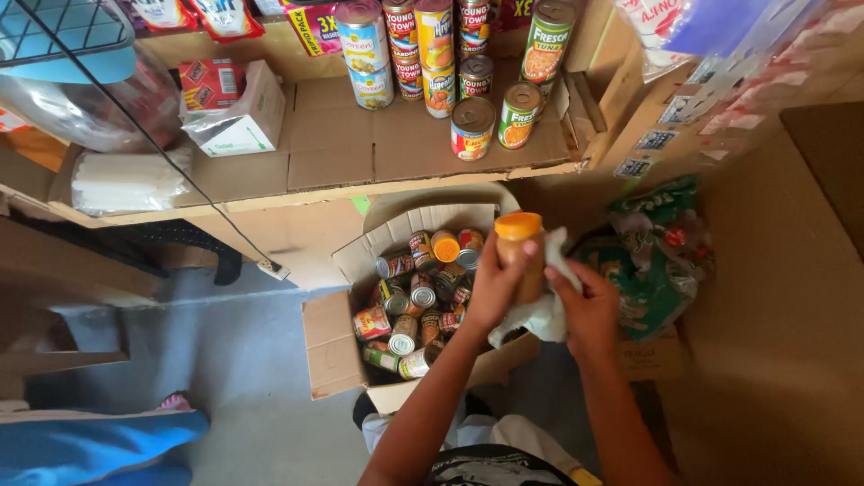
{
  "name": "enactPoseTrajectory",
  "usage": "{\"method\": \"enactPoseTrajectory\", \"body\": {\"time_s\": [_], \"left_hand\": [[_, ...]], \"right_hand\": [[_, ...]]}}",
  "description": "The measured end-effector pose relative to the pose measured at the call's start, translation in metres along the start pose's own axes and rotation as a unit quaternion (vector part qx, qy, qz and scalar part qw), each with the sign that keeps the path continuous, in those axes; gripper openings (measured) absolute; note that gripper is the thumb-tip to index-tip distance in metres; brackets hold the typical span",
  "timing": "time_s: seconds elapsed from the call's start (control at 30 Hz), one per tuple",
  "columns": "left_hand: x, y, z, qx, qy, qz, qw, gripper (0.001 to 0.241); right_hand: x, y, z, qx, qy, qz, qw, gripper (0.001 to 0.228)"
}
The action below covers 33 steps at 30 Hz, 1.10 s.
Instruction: Cleaning canned goods and placing them on shelves.
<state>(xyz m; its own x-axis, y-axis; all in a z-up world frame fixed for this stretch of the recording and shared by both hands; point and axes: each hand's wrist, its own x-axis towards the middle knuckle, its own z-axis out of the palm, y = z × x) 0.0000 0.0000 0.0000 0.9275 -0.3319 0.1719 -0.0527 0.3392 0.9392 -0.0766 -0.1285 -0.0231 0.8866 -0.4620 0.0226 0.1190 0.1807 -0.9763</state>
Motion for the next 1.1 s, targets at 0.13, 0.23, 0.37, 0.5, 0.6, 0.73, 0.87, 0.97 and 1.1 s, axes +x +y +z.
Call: {"method": "enactPoseTrajectory", "body": {"time_s": [0.13,0.23,0.37,0.5,0.6,0.73,0.87,0.97,1.1], "left_hand": [[0.003,0.009,-0.004,-0.058,0.041,-0.065,0.995,0.06],[-0.001,0.006,-0.008,-0.228,-0.032,-0.146,0.962,0.063],[-0.017,0.01,0.004,-0.379,-0.083,-0.238,0.89,0.059],[-0.016,-0.024,0.007,-0.342,-0.021,-0.204,0.917,0.05],[-0.006,-0.022,-0.001,-0.297,0.0,-0.164,0.941,0.052],[-0.003,-0.014,-0.003,-0.252,0.015,-0.157,0.955,0.055],[-0.01,-0.034,-0.015,-0.296,0.0,-0.196,0.935,0.062],[-0.013,-0.013,-0.008,-0.411,-0.035,-0.24,0.879,0.067],[-0.015,-0.002,-0.007,-0.47,-0.101,-0.247,0.842,0.062]], "right_hand": [[-0.004,-0.006,-0.027,-0.094,0.023,-0.05,0.994,0.036],[-0.007,-0.035,-0.026,-0.059,0.067,-0.041,0.995,0.033],[-0.026,-0.081,0.0,-0.144,0.036,-0.149,0.978,0.034],[-0.047,-0.089,0.024,-0.381,-0.048,-0.33,0.862,0.039],[-0.065,-0.075,0.02,-0.395,-0.088,-0.34,0.849,0.049],[-0.056,-0.069,-0.003,-0.378,-0.132,-0.326,0.857,0.054],[-0.027,-0.027,-0.056,-0.291,-0.102,-0.238,0.921,0.038],[-0.01,-0.002,-0.086,-0.115,0.017,-0.119,0.986,0.03],[-0.013,-0.071,-0.052,0.193,0.045,0.01,0.98,0.045]]}}
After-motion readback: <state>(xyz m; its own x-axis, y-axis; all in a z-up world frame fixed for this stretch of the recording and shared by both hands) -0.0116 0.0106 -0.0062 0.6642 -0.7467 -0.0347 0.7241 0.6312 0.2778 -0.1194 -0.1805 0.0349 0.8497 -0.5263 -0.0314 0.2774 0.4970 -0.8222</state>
